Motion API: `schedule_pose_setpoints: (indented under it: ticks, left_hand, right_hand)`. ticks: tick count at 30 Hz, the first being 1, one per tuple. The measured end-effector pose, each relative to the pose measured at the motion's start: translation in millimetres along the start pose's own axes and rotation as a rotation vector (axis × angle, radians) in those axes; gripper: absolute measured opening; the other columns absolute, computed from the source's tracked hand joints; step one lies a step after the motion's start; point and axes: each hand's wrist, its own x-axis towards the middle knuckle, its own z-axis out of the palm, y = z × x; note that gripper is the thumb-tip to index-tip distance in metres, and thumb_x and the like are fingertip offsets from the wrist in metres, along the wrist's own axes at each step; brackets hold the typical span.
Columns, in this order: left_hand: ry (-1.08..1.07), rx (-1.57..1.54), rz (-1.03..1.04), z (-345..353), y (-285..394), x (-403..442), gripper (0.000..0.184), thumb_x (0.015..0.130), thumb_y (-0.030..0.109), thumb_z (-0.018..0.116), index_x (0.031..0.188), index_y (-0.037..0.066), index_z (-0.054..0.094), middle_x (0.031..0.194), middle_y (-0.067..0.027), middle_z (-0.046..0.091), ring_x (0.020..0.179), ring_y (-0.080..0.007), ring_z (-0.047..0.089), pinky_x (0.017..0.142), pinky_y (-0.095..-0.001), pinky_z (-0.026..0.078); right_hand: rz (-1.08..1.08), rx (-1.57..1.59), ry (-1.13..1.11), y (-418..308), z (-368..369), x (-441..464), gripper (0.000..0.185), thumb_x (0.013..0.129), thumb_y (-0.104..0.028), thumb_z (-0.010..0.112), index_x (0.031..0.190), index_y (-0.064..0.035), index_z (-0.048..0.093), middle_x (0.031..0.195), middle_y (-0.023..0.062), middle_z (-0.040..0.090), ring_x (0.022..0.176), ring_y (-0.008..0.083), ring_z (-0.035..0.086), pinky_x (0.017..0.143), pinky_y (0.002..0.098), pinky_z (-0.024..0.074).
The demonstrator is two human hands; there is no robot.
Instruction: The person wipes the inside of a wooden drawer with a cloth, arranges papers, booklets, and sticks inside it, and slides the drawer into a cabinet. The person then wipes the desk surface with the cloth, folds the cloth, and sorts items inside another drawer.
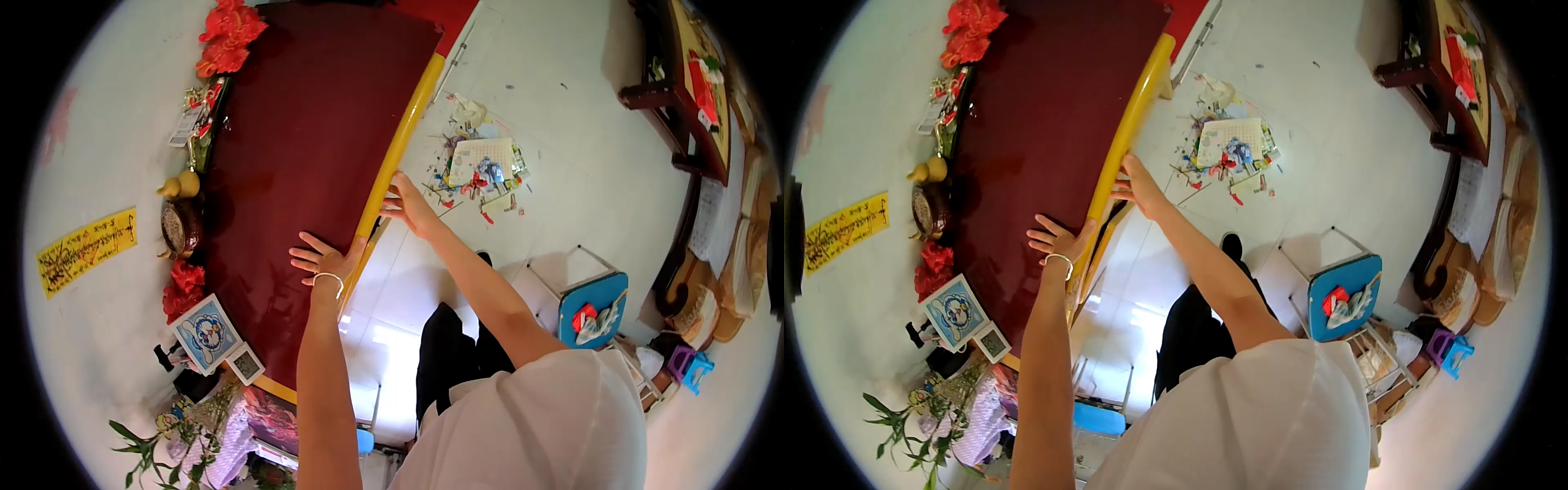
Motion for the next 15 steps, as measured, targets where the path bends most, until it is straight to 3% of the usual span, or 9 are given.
schedule_pose_setpoints:
  ticks: [4, 5, 7, 8, 9, 10, 11, 13, 15]
  left_hand:
    - [0.139, 0.048, -0.026, 16, -7, 18, 0.132, 0.059, 0.080, 0.055, 0.138, 0.012, -0.025, 0.141, -0.0299, -0.024, 0.132, -0.0435, -0.022, 0.101, -0.0668, 0.005]
    - [0.287, 0.070, -0.004, 27, -11, 23, 0.127, 0.060, 0.081, 0.052, 0.141, 0.014, -0.019, 0.144, -0.0290, -0.015, 0.133, -0.0456, -0.015, 0.100, -0.0681, 0.009]
    - [0.423, 0.291, 0.055, 42, -35, 65, 0.124, 0.062, 0.084, 0.045, 0.142, 0.007, -0.011, 0.144, -0.0321, -0.006, 0.132, -0.0511, -0.006, 0.104, -0.0612, 0.008]
    - [0.438, 0.279, 0.048, 40, -39, 69, 0.124, 0.062, 0.085, 0.042, 0.142, 0.004, -0.008, 0.144, -0.0335, -0.003, 0.132, -0.0531, -0.001, 0.106, -0.0568, 0.008]
    - [0.433, 0.332, -0.011, 34, -32, 62, 0.123, 0.063, 0.086, 0.038, 0.143, 0.005, -0.008, 0.144, -0.0330, 0.000, 0.131, -0.0540, 0.003, 0.106, -0.0565, 0.009]
    - [0.456, 0.386, -0.050, 40, -54, 105, 0.122, 0.064, 0.087, 0.035, 0.143, 0.006, -0.007, 0.143, -0.0347, 0.002, 0.131, -0.0532, 0.008, 0.106, -0.0557, 0.014]
    - [0.435, 0.430, 0.006, 44, -53, 105, 0.122, 0.064, 0.087, 0.035, 0.143, 0.006, -0.007, 0.143, -0.0347, 0.002, 0.131, -0.0532, 0.008, 0.106, -0.0557, 0.014]
    - [0.406, 0.432, 0.024, 45, -47, 96, 0.116, 0.066, 0.086, 0.027, 0.143, 0.005, -0.004, 0.142, -0.0341, 0.007, 0.131, -0.0510, 0.011, 0.107, -0.0537, 0.014]
    - [0.402, 0.412, 0.007, 33, -39, 81, 0.111, 0.069, 0.085, 0.019, 0.143, 0.005, -0.001, 0.142, -0.0335, 0.012, 0.132, -0.0487, 0.014, 0.108, -0.0517, 0.015]
  right_hand:
    - [-0.003, 0.081, -0.007, 6, 4, 8, 0.066, 0.089, -0.060, 0.030, 0.129, -0.0088, 0.039, 0.124, 0.0103, 0.044, 0.103, 0.0222, 0.050, 0.091, 0.0400, 0.0428]
    - [-0.038, 0.149, -0.026, 18, -2, 14, 0.066, 0.088, -0.061, 0.032, 0.129, -0.0096, 0.039, 0.119, 0.0086, 0.046, 0.101, 0.0217, 0.051, 0.089, 0.0388, 0.0434]
    - [0.085, 0.265, -0.083, 44, -16, 33, 0.060, 0.087, -0.060, 0.040, 0.126, -0.0135, 0.042, 0.115, 0.0063, 0.047, 0.097, 0.0187, 0.049, 0.086, 0.0372, 0.0434]
    - [0.004, 0.262, 0.003, 33, -8, 17, 0.054, 0.086, -0.055, 0.046, 0.122, -0.0158, 0.043, 0.112, 0.0051, 0.046, 0.093, 0.0161, 0.047, 0.085, 0.0381, 0.0428]
    - [-0.034, 0.204, -0.083, 44, -24, 26, 0.052, 0.086, -0.051, 0.050, 0.125, -0.0175, 0.043, 0.110, 0.0027, 0.046, 0.095, 0.0150, 0.046, 0.084, 0.0398, 0.0427]
    - [-0.140, 0.072, -0.017, 35, -32, 5, 0.050, 0.085, -0.048, 0.053, 0.122, -0.0154, 0.044, 0.111, -0.0003, 0.048, 0.097, 0.0154, 0.047, 0.080, 0.0381, 0.0442]
    - [-0.264, -0.058, 0.183, 55, -47, 9, 0.040, 0.082, -0.040, 0.060, 0.108, -0.0103, 0.054, 0.098, -0.0013, 0.054, 0.090, 0.0147, 0.051, 0.075, 0.0336, 0.0457]
    - [-0.402, -0.623, 0.327, 78, -109, -20, 0.030, 0.080, -0.033, 0.065, 0.091, -0.0047, 0.062, 0.082, 0.0010, 0.059, 0.078, 0.0132, 0.055, 0.069, 0.0295, 0.0463]
    - [-0.280, -0.392, 0.547, 109, -186, -86, 0.024, 0.080, -0.025, 0.065, 0.080, -0.0017, 0.065, 0.072, 0.0068, 0.062, 0.072, 0.0145, 0.058, 0.067, 0.0300, 0.0466]
